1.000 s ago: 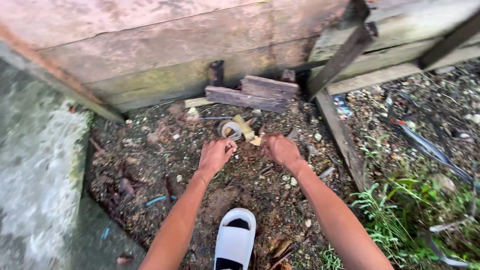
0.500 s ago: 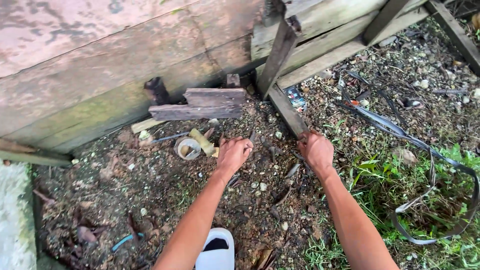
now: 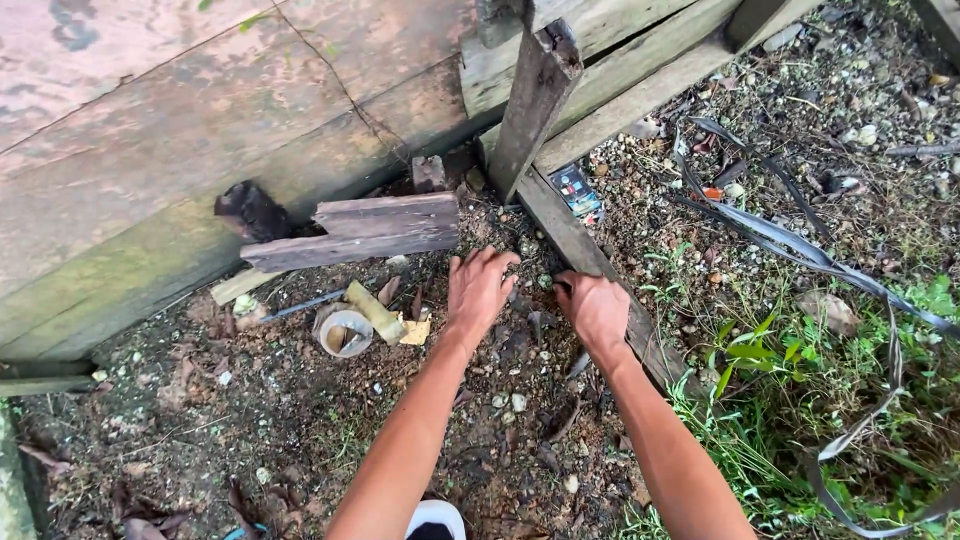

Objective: Picking small weeds and debris from the ground near a wooden structure by hand.

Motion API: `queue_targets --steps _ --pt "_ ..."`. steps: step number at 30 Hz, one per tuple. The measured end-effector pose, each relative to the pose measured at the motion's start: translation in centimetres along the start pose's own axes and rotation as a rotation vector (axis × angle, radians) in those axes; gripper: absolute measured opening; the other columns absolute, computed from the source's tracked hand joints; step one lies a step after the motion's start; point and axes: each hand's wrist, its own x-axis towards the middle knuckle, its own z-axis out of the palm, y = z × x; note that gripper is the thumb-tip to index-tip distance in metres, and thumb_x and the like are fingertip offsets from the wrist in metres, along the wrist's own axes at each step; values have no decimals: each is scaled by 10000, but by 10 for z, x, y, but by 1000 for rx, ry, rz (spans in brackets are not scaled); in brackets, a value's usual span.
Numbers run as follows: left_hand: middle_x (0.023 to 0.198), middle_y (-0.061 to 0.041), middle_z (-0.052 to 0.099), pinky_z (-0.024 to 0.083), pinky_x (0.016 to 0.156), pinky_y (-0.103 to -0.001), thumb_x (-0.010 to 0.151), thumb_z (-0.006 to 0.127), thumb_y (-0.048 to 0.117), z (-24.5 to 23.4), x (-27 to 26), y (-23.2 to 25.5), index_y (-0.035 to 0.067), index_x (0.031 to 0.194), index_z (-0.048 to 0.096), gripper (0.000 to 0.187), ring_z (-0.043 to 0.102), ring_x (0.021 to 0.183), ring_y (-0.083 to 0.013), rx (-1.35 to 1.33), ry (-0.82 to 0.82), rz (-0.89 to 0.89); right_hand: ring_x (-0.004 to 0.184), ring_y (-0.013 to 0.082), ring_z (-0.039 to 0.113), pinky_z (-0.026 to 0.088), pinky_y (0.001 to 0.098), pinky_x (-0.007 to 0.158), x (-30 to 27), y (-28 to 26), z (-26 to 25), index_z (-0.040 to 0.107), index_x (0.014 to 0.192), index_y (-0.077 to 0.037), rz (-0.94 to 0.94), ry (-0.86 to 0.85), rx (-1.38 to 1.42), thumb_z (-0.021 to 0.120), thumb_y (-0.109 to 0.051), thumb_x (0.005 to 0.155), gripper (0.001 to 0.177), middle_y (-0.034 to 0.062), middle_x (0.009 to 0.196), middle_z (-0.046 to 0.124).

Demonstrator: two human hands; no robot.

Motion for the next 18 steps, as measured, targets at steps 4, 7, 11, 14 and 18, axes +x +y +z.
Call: queue_targets --steps 4,7,11,14,18 --pt "1236 -6 698 324 1169 -527 970 665 342 37 26 -16 414 1259 660 299 588 1322 -261 80 -8 53 824 222 788 620 399 854 7 7 8 759 1098 -439 -3 30 54 595 -451 964 213 -44 842 797" --pt "1173 35 677 373 1130 -485 951 681 339 58 41 -21 404 1203 689 261 613 1261 -222 172 24 150 829 248 789 611 420 859 5 8 5 764 1121 -375 -24 43 90 594 -387 973 226 -4 850 800" --pt "1312 -9 634 266 1210 -570 1009 610 318 52 43 -3 367 1208 688 219 515 1394 -312 142 -10 89 787 212 784 597 409 898 4 12 5 754 1150 -361 5 51 145 593 -386 996 224 10 806 794" --pt "1270 -14 647 311 1164 -555 997 617 309 72 56 -13 321 1114 694 140 542 1366 -323 182 16 112 753 217 776 593 407 861 3 22 3 762 1117 -329 4 92 199 614 -378 989 202 0 727 758" --pt "1261 -33 678 407 1009 -469 970 644 272 47 42 5 246 1059 701 110 620 1290 -306 315 67 165 722 233 759 589 397 777 4 37 11 767 1025 -300 2 151 282 638 -371 951 165 -29 615 690"
